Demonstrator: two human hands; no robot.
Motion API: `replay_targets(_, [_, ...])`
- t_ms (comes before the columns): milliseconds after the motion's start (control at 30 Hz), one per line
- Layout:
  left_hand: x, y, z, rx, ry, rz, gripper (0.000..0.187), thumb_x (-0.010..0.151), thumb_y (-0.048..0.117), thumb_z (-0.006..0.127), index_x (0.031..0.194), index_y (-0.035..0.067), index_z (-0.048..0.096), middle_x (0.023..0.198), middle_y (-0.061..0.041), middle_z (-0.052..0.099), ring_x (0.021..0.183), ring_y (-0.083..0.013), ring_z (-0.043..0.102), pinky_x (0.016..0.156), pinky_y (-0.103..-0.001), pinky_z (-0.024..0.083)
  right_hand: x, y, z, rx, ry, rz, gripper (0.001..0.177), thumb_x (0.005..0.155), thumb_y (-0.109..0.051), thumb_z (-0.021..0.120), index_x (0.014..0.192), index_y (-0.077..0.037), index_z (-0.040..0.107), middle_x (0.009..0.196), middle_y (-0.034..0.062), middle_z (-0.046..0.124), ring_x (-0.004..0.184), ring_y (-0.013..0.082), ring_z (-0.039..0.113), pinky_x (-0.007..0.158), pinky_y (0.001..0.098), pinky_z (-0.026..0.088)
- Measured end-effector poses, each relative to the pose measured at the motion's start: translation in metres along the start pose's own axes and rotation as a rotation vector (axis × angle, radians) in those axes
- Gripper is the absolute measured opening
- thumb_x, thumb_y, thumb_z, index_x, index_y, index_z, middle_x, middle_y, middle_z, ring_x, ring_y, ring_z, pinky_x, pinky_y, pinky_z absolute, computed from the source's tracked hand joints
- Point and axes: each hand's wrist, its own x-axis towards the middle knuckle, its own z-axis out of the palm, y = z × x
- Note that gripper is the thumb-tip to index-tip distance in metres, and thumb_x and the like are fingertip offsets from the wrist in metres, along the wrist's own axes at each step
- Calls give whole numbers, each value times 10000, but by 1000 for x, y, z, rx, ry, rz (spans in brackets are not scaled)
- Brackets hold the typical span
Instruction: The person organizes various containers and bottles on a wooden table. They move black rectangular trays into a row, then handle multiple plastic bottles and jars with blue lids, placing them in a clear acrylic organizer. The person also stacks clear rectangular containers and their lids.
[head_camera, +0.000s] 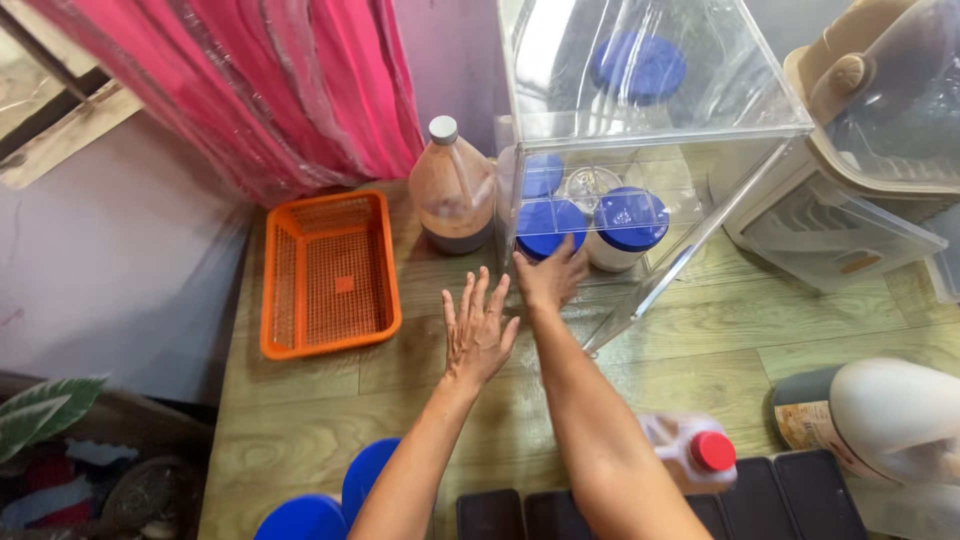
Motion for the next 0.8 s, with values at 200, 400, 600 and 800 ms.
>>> replay_targets(200, [4, -25, 17, -22, -51, -13, 752, 882, 269, 707, 1556, 180, 385, 1634, -195, 295, 1514, -390, 265, 1189, -696, 105, -7, -22, -15, -174, -60, -104, 844, 826, -503, 798, 1524, -231, 407, 1634, 173, 270, 1489, 433, 237, 1099, 662, 280])
replay_targets(400, [-1, -28, 29, -41, -101, -43, 742, 897, 263, 691, 1563, 198, 371, 1633, -176, 293, 1517, -374, 257, 1200, -679, 94, -15, -4, -31, -239, -44, -84, 829, 831, -569, 770, 1518, -223, 460, 1653, 132, 312, 1527, 406, 269, 1184, 645, 300])
replay_targets(600, [-7, -35, 20, -33, -97, -45, 743, 905, 276, 688, 1567, 198, 360, 1638, -166, 291, 1521, -360, 260, 1207, -666, 93, 17, -31, -26, -366, -159, -54, 1227, 660, -642, 871, 1594, -205, 207, 1599, 256, 123, 1475, 465, 161, 1070, 694, 287])
replay_targets(800, [-28, -64, -1, 25, -83, -104, 721, 901, 301, 688, 1549, 194, 392, 1628, -156, 301, 1505, -359, 270, 1196, -662, 89, 7, -16, -27, -144, -86, -24, 1238, 619, -578, 898, 1592, -205, 231, 1548, 286, 223, 1426, 503, 280, 1048, 589, 446])
